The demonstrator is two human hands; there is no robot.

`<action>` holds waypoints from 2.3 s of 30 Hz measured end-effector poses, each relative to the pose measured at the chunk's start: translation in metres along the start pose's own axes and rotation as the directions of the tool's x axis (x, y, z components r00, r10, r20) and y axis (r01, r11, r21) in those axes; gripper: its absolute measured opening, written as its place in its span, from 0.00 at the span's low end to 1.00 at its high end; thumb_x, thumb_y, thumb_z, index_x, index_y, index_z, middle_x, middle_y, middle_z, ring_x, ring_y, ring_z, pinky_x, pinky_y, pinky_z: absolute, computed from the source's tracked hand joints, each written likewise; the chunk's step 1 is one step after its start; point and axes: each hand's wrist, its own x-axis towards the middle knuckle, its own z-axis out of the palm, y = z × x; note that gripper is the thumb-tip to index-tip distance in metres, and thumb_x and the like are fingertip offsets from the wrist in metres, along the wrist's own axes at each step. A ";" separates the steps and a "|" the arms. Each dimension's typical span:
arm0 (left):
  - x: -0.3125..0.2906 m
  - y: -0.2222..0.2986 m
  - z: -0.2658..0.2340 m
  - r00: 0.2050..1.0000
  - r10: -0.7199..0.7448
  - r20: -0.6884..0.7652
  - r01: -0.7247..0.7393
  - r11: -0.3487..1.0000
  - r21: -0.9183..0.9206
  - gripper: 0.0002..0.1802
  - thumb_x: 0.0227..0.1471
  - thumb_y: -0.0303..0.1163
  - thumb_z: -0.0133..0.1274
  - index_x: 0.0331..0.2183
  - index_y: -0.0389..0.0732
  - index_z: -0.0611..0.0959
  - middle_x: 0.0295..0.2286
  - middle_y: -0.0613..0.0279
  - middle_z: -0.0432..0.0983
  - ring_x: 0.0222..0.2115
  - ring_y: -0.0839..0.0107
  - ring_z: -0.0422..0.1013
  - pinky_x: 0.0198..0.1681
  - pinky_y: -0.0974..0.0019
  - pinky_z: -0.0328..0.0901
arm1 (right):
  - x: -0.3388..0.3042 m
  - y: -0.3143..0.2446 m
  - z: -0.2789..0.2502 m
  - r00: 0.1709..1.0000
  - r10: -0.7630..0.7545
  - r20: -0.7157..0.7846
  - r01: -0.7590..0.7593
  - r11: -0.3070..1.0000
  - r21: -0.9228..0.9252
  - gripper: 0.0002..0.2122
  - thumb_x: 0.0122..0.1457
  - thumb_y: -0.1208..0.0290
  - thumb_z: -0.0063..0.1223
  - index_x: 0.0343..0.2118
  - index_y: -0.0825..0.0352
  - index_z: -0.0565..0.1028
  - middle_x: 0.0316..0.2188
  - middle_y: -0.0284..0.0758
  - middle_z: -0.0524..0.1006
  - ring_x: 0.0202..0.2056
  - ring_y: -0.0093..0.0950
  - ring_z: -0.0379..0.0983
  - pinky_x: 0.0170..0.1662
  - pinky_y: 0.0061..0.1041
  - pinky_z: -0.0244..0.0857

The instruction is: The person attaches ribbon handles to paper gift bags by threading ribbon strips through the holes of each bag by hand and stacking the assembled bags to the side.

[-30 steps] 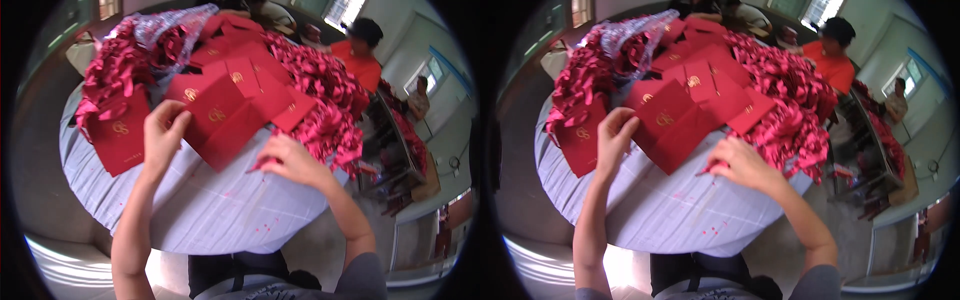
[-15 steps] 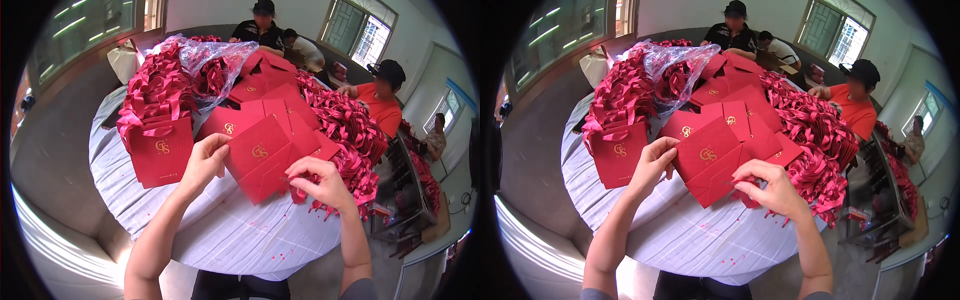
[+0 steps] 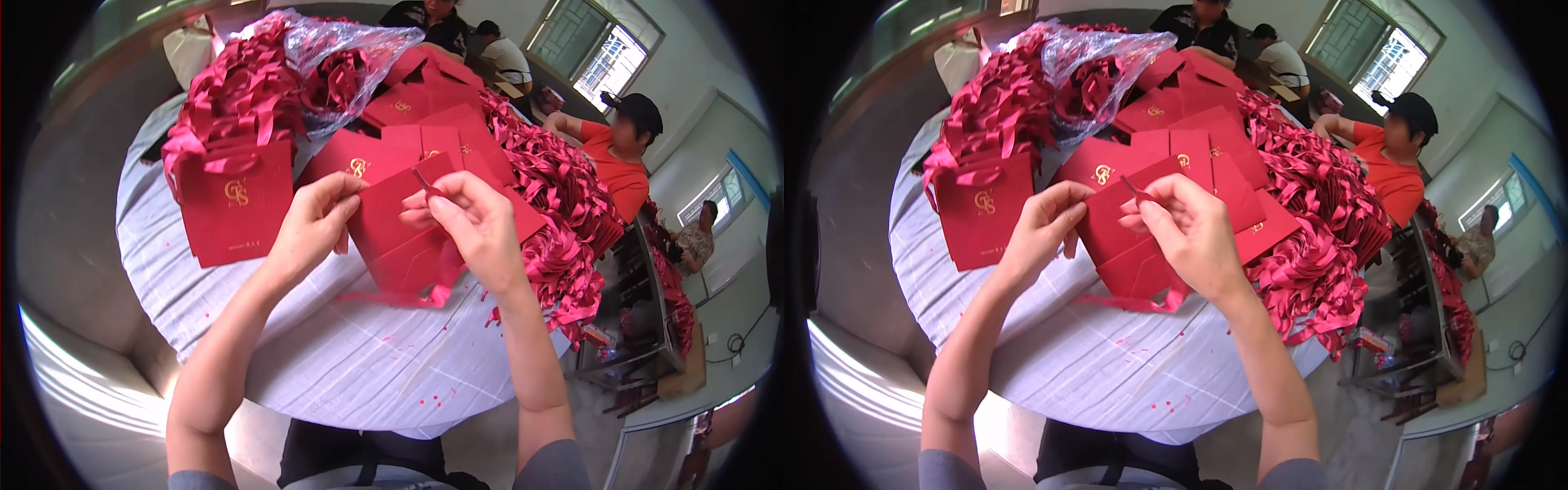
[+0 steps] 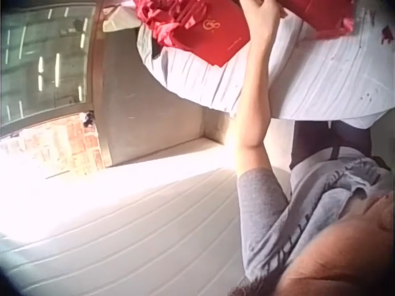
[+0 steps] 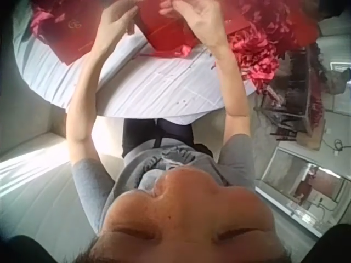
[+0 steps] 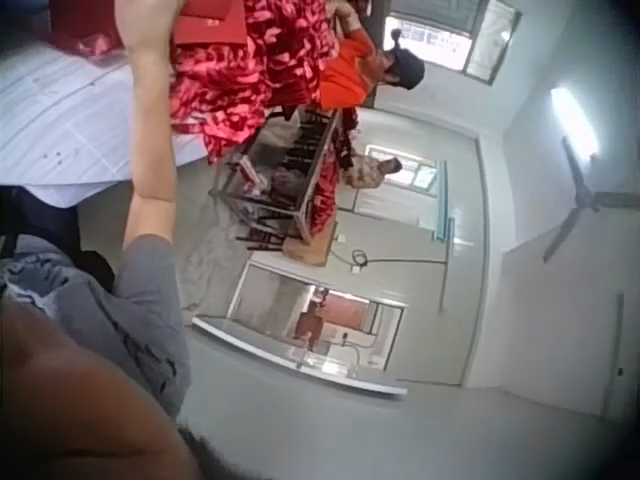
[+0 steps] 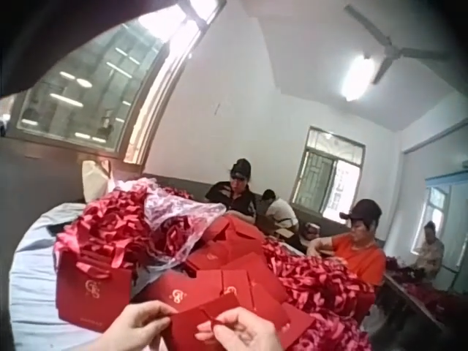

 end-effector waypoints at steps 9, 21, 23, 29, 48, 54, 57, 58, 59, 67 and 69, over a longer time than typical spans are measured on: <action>-0.006 0.000 0.003 0.999 0.032 0.024 -0.034 0.995 0.089 0.09 0.57 0.25 0.45 0.40 0.32 0.75 0.24 0.68 0.71 0.15 0.86 0.62 0.16 0.80 0.57 | -0.014 0.031 0.026 0.994 0.109 -0.029 -0.112 0.968 -0.227 0.12 0.63 0.66 0.46 0.32 0.72 0.73 0.16 0.33 0.68 0.20 0.16 0.61 0.23 0.23 0.58; -0.011 0.011 0.008 0.994 0.109 0.021 -0.110 0.986 0.125 0.10 0.52 0.22 0.51 0.39 0.32 0.75 0.29 0.64 0.75 0.20 0.85 0.64 0.18 0.78 0.59 | -0.016 0.031 0.032 0.986 -0.166 -0.026 0.138 0.886 -0.442 0.10 0.61 0.71 0.46 0.25 0.71 0.71 0.15 0.42 0.70 0.16 0.34 0.68 0.21 0.30 0.60; -0.011 0.013 0.012 0.984 0.177 0.019 -0.177 0.972 0.157 0.10 0.50 0.22 0.53 0.38 0.32 0.76 0.28 0.65 0.75 0.20 0.85 0.64 0.20 0.78 0.60 | -0.015 0.027 0.029 0.987 -0.159 -0.028 0.132 0.895 -0.426 0.09 0.60 0.72 0.47 0.25 0.71 0.71 0.15 0.43 0.69 0.16 0.37 0.68 0.21 0.32 0.60; -0.016 0.003 0.017 0.976 0.218 0.004 -0.214 0.958 0.193 0.11 0.49 0.22 0.54 0.38 0.34 0.77 0.24 0.67 0.74 0.17 0.86 0.65 0.18 0.78 0.60 | -0.023 0.032 0.024 0.990 -0.136 -0.040 0.104 0.889 -0.445 0.10 0.59 0.73 0.48 0.23 0.73 0.71 0.15 0.39 0.71 0.18 0.19 0.67 0.22 0.26 0.61; -0.028 0.022 0.033 0.868 0.488 0.093 -0.472 0.753 0.458 0.16 0.45 0.15 0.51 0.39 0.35 0.78 0.27 0.59 0.77 0.22 0.77 0.71 0.22 0.76 0.64 | -0.026 0.007 0.033 0.975 -0.159 -0.155 0.062 0.865 -0.498 0.12 0.56 0.72 0.46 0.18 0.72 0.71 0.15 0.50 0.71 0.21 0.47 0.72 0.25 0.41 0.65; -0.034 0.028 0.035 0.867 0.486 0.106 -0.475 0.744 0.470 0.16 0.45 0.14 0.50 0.39 0.35 0.78 0.27 0.58 0.77 0.23 0.75 0.72 0.22 0.75 0.64 | -0.031 0.007 0.025 0.988 -0.146 -0.055 0.090 0.823 -0.561 0.11 0.57 0.70 0.45 0.24 0.72 0.72 0.17 0.51 0.73 0.23 0.48 0.72 0.27 0.44 0.66; -0.036 0.033 0.034 0.872 0.477 0.114 -0.467 0.737 0.488 0.16 0.45 0.15 0.51 0.39 0.35 0.78 0.27 0.58 0.77 0.23 0.75 0.73 0.22 0.75 0.65 | -0.035 -0.002 0.022 0.994 -0.111 0.014 0.094 0.756 -0.648 0.10 0.58 0.68 0.48 0.32 0.71 0.72 0.23 0.48 0.75 0.26 0.48 0.73 0.27 0.41 0.66; -0.037 0.035 0.034 0.867 0.486 0.109 -0.468 0.721 0.511 0.16 0.44 0.15 0.51 0.39 0.35 0.78 0.27 0.58 0.77 0.23 0.75 0.73 0.22 0.75 0.65 | -0.036 -0.004 0.022 0.988 -0.156 0.010 0.124 0.746 -0.654 0.10 0.58 0.67 0.49 0.32 0.72 0.71 0.22 0.48 0.75 0.25 0.47 0.73 0.27 0.41 0.66; -0.038 0.037 0.034 0.863 0.495 0.104 -0.468 0.704 0.534 0.15 0.44 0.15 0.51 0.38 0.35 0.78 0.27 0.58 0.77 0.23 0.75 0.73 0.22 0.75 0.64 | -0.037 -0.006 0.022 0.980 -0.200 0.006 0.154 0.735 -0.660 0.11 0.58 0.67 0.50 0.33 0.72 0.69 0.21 0.48 0.75 0.25 0.46 0.74 0.27 0.42 0.66; -0.038 0.034 0.037 0.869 0.486 0.093 -0.457 0.715 0.529 0.15 0.44 0.15 0.53 0.38 0.35 0.78 0.28 0.61 0.77 0.22 0.81 0.70 0.22 0.79 0.61 | -0.037 -0.009 0.014 0.939 -0.343 0.029 0.270 0.683 -0.679 0.12 0.55 0.75 0.52 0.40 0.69 0.65 0.29 0.45 0.73 0.31 0.42 0.74 0.31 0.37 0.68; -0.037 0.032 0.042 0.871 0.490 0.042 -0.449 0.756 0.476 0.16 0.44 0.14 0.54 0.39 0.36 0.76 0.30 0.60 0.77 0.23 0.81 0.70 0.22 0.78 0.62 | -0.035 -0.009 0.012 0.922 -0.385 0.026 0.283 0.629 -0.724 0.10 0.53 0.75 0.54 0.37 0.68 0.68 0.27 0.43 0.73 0.29 0.40 0.74 0.30 0.35 0.68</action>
